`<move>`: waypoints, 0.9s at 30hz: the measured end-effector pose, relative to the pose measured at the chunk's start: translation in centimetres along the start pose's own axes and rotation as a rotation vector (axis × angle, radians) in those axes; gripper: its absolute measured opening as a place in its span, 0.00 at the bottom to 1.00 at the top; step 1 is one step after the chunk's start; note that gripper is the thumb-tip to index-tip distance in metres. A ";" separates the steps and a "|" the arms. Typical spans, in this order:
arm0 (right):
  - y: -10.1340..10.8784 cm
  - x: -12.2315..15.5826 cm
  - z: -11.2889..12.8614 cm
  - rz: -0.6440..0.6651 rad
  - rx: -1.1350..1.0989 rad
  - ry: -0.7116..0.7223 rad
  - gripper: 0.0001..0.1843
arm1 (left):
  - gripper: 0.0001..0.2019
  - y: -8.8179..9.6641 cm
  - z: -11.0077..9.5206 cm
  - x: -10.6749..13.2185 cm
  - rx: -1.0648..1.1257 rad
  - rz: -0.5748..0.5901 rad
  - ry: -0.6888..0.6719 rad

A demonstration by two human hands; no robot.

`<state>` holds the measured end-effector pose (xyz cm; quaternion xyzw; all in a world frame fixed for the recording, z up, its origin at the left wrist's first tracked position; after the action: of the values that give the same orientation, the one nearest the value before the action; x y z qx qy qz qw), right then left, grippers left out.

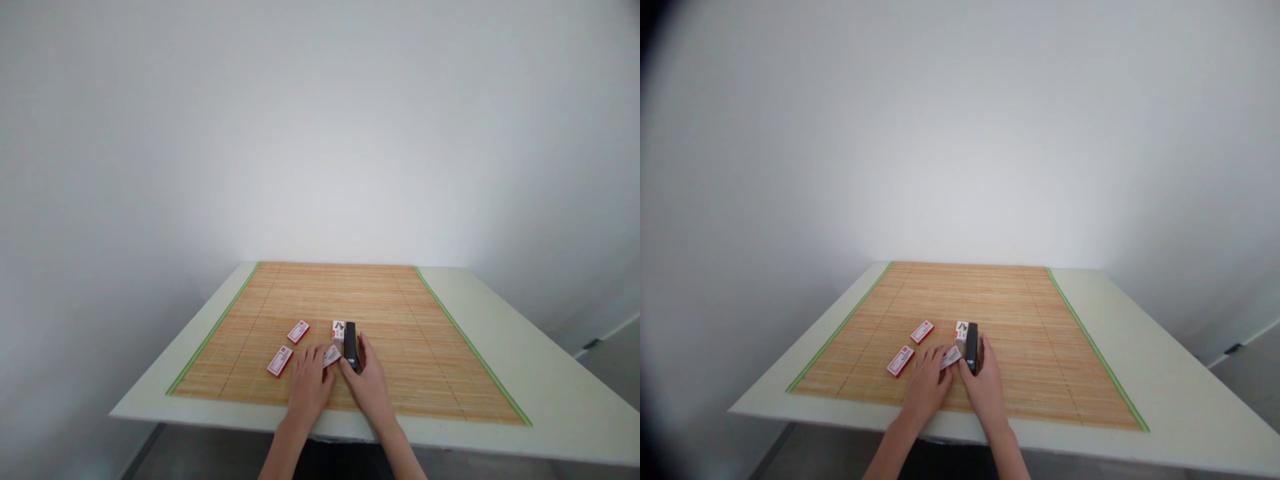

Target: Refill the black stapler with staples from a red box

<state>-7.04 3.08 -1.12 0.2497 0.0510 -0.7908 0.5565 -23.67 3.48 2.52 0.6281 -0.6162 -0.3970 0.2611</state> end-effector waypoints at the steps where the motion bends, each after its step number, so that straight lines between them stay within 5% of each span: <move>1: 0.2 0.0 0.1 -0.014 0.054 0.002 0.44 | 0.22 0.2 0.1 0.1 0.007 0.009 -0.003; 6: 0.9 0.0 1.8 -0.063 0.189 0.083 0.31 | 0.24 0.6 -0.4 0.2 0.051 0.071 -0.047; 14: 2.6 0.4 2.3 -0.099 0.278 0.168 0.19 | 0.24 -0.4 -1.5 -3.5 -0.008 0.070 -0.017; 20: 3.7 -0.8 1.1 0.048 0.258 0.150 0.18 | 0.16 0.7 -0.5 0.3 0.033 0.001 0.002; 27: 1.3 -4.0 2.0 0.323 0.201 0.233 0.21 | 0.16 1.0 -0.4 2.6 0.106 -0.053 0.026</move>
<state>-5.50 5.27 2.66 0.3984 -0.0046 -0.6584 0.6385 -24.12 0.74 3.08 0.6622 -0.6162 -0.3622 0.2249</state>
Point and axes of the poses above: each hand's wrist, its own x-axis away from the middle knuckle, its own y-axis out of the back of the hand, z = x × y, the point moved 3 cm from there along -x, towards the middle knuckle, and after that the axes turned 14 degrees about y, right-handed, at the moved point
